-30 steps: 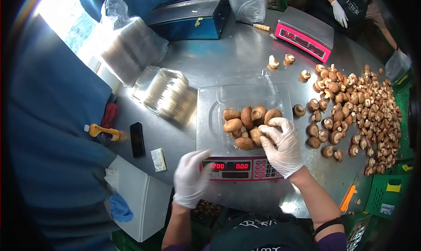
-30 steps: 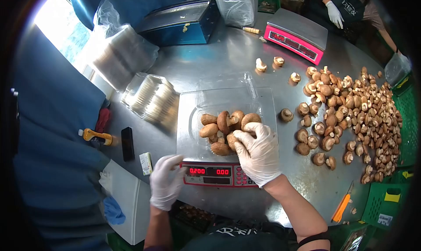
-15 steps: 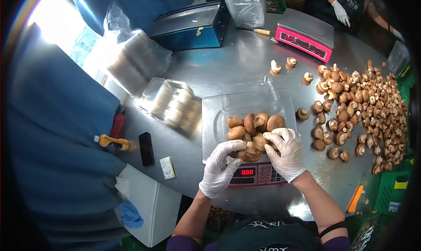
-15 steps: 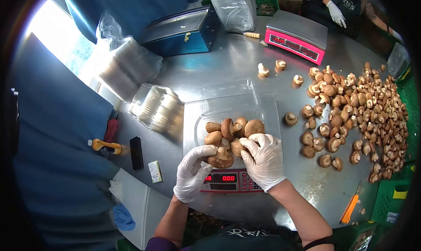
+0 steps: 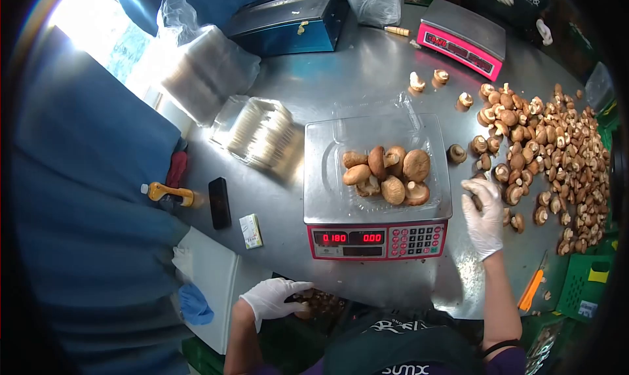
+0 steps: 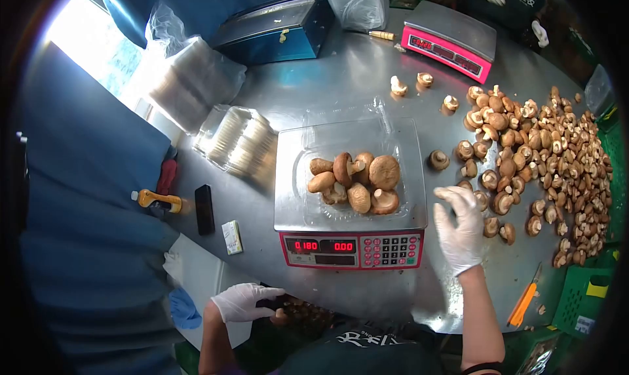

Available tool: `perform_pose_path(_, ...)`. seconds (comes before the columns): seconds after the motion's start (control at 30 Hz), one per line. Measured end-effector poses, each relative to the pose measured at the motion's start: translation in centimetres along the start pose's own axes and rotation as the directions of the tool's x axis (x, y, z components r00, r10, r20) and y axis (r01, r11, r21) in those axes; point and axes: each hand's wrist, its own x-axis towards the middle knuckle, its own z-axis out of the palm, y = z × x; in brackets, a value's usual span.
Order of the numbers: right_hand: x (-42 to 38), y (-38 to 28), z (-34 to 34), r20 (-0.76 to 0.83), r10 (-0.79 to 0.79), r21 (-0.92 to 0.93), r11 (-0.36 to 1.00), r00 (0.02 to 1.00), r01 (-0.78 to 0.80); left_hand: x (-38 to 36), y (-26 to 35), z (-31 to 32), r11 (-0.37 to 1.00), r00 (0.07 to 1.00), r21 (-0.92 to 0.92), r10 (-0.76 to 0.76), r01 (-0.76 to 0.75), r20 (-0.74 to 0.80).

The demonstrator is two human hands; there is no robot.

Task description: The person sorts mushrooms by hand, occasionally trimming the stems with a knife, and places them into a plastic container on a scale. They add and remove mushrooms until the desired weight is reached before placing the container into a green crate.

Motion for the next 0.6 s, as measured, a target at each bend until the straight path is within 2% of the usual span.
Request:
perform_pose_path(0.03, -0.9, 2.0, -0.1, -0.012, 0.073, 0.034, 0.997, 0.997, -0.072, -0.4, -0.1, 0.4, 0.984, 0.995, 0.153, -0.078, 0.087, -0.063)
perform_pose_path(0.1, -2.3, 3.8, -0.7, -0.012, 0.202, 0.096, 0.975, 0.979, -0.200, -0.5, -0.4, 0.4, 0.999, 0.955, 0.012, 0.049, -0.048, -0.293)
perform_pose_path(0.23, -4.9, 7.4, -1.6, -0.032, 0.220, -0.011, 0.975, 0.975, -0.220, 2.1, 2.7, -2.2, 0.952, 0.747, -0.072, 0.185, -0.297, -0.639)
perform_pose_path(0.3, -5.4, 7.3, -2.2, -0.055, 0.227, -0.049, 0.972, 0.972, -0.229, 5.2, 4.7, -3.9, 0.938, 0.618, 0.085, 0.288, -0.337, -0.731)
perform_pose_path(0.33, -5.5, 7.2, -2.4, -0.060, 0.241, -0.045, 0.969, 0.969, -0.243, 6.7, 5.9, -4.8, 0.925, 0.548, 0.163, 0.338, -0.343, -0.765)
perform_pose_path(0.43, -6.3, 8.1, -2.9, -0.043, 0.276, -0.024, 0.961, 0.960, -0.277, 11.3, 9.4, -7.4, 0.868, 0.471, 0.159, 0.400, -0.471, -0.787)
perform_pose_path(0.5, -6.5, 7.8, -2.9, -0.067, 0.253, -0.038, 0.966, 0.965, -0.256, 14.8, 10.5, -8.4, 0.826, 0.365, 0.340, 0.517, -0.449, -0.774)
perform_pose_path(0.53, -6.7, 8.1, -2.8, -0.080, 0.229, -0.058, 0.971, 0.970, -0.233, 16.4, 10.4, -8.6, 0.806, 0.337, 0.424, 0.568, -0.413, -0.751)
perform_pose_path(0.6, -7.1, 8.7, -3.2, -0.115, 0.237, -0.102, 0.963, 0.965, -0.248, 18.6, 10.9, -8.4, 0.790, 0.349, 0.486, 0.606, -0.375, -0.715)
